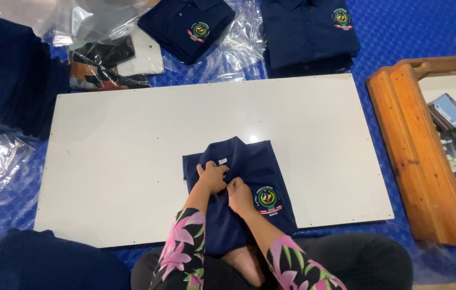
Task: A person is folding a navy blue polo shirt on a white board in a factory setting.
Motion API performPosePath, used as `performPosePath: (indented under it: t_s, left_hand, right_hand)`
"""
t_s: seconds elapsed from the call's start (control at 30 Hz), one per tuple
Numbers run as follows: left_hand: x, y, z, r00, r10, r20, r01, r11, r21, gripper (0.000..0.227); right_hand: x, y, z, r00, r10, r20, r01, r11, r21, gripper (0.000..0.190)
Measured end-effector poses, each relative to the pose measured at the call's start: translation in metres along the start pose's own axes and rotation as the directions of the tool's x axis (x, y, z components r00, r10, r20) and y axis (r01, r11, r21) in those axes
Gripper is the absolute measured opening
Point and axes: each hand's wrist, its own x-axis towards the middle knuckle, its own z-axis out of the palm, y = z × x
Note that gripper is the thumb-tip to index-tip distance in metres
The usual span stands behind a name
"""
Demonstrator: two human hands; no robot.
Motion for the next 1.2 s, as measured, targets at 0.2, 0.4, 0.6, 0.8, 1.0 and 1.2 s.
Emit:
performPosePath:
  t_s: [0.2, 0.4, 0.6, 0.8, 1.0, 1.2]
  left_hand:
    - [-0.008, -0.004, 0.009, 0.995, 0.041, -0.093, -0.032, 0.995, 0.091, 0.05]
    - [-0.028, -0.004, 0.012, 0.969, 0.096, -0.229, -0.091, 0.995, 0.033, 0.043]
    - [-0.048, -0.005, 0.014, 0.913, 0.141, -0.382, -0.096, 0.986, 0.133, 0.045]
    - [-0.053, -0.052, 0.072, 0.624, -0.006, -0.782, -0.033, 0.999, -0.033, 0.036]
    - [-0.082, -0.1, 0.081, 0.747, -0.527, -0.405, 0.186, 0.751, -0.634, 0.039]
    - [-0.01, -0.129, 0.074, 0.711, -0.564, -0.419, 0.179, 0.722, -0.668, 0.035]
  right_hand:
    - [0.012, -0.013, -0.008, 0.971, 0.202, 0.127, -0.223, 0.956, 0.19, 0.022]
    - [0.018, -0.01, -0.017, 0.945, 0.22, 0.241, -0.281, 0.925, 0.257, 0.014]
    - [0.019, -0.007, -0.019, 0.949, 0.15, 0.276, -0.237, 0.919, 0.314, 0.014]
    - [-0.023, -0.014, -0.047, 0.959, -0.244, -0.147, 0.219, 0.961, -0.17, 0.02]
    - [-0.06, -0.049, -0.123, 0.975, -0.21, 0.071, 0.193, 0.647, -0.738, 0.061]
    - [-0.039, -0.027, -0.113, 0.974, -0.218, 0.058, 0.186, 0.63, -0.754, 0.065]
